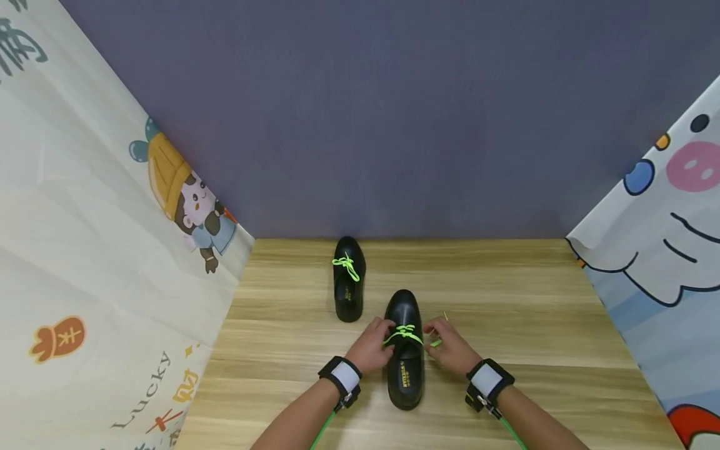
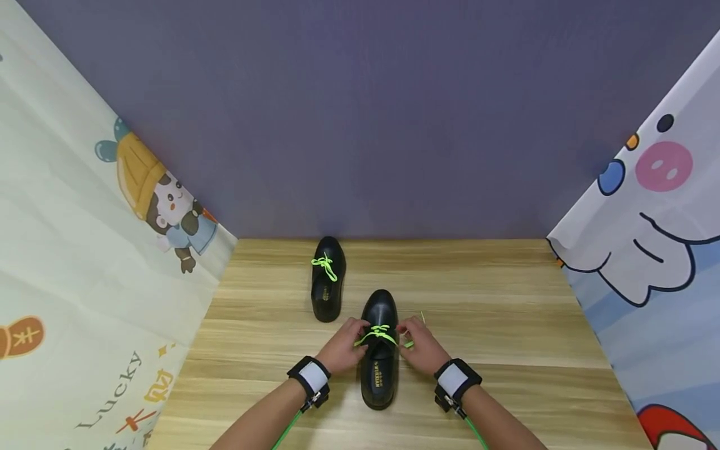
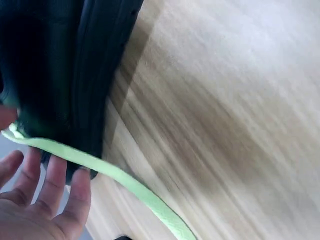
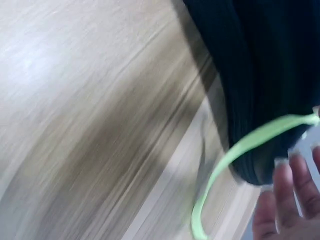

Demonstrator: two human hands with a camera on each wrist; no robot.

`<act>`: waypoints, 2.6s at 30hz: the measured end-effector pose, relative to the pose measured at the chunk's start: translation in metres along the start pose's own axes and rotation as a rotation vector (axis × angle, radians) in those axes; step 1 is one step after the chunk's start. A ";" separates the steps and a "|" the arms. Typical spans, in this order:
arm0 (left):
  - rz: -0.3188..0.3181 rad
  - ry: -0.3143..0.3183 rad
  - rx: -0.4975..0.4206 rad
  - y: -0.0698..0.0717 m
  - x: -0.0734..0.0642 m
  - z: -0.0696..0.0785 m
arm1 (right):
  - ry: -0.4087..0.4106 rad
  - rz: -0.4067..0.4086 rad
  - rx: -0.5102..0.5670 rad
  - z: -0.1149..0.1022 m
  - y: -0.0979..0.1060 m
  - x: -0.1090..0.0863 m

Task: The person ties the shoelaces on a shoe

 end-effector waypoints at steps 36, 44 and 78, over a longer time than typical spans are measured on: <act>0.155 0.190 -0.976 0.017 0.006 0.009 | -0.229 -0.064 0.716 -0.014 0.015 0.013; 0.243 0.169 -1.197 0.002 0.012 0.012 | -0.329 0.082 0.845 -0.018 -0.002 0.020; 0.350 0.259 -1.217 -0.013 0.025 0.015 | -0.528 0.326 0.857 -0.025 -0.031 0.034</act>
Point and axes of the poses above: each hand's wrist, its own x-axis towards the middle knuckle, its own y-axis out of the back of the hand, z = x × y, the point moved 2 cm from there along x, towards the middle knuckle, and after that the axes turned 8 degrees about -x, right-handed, at the moved point
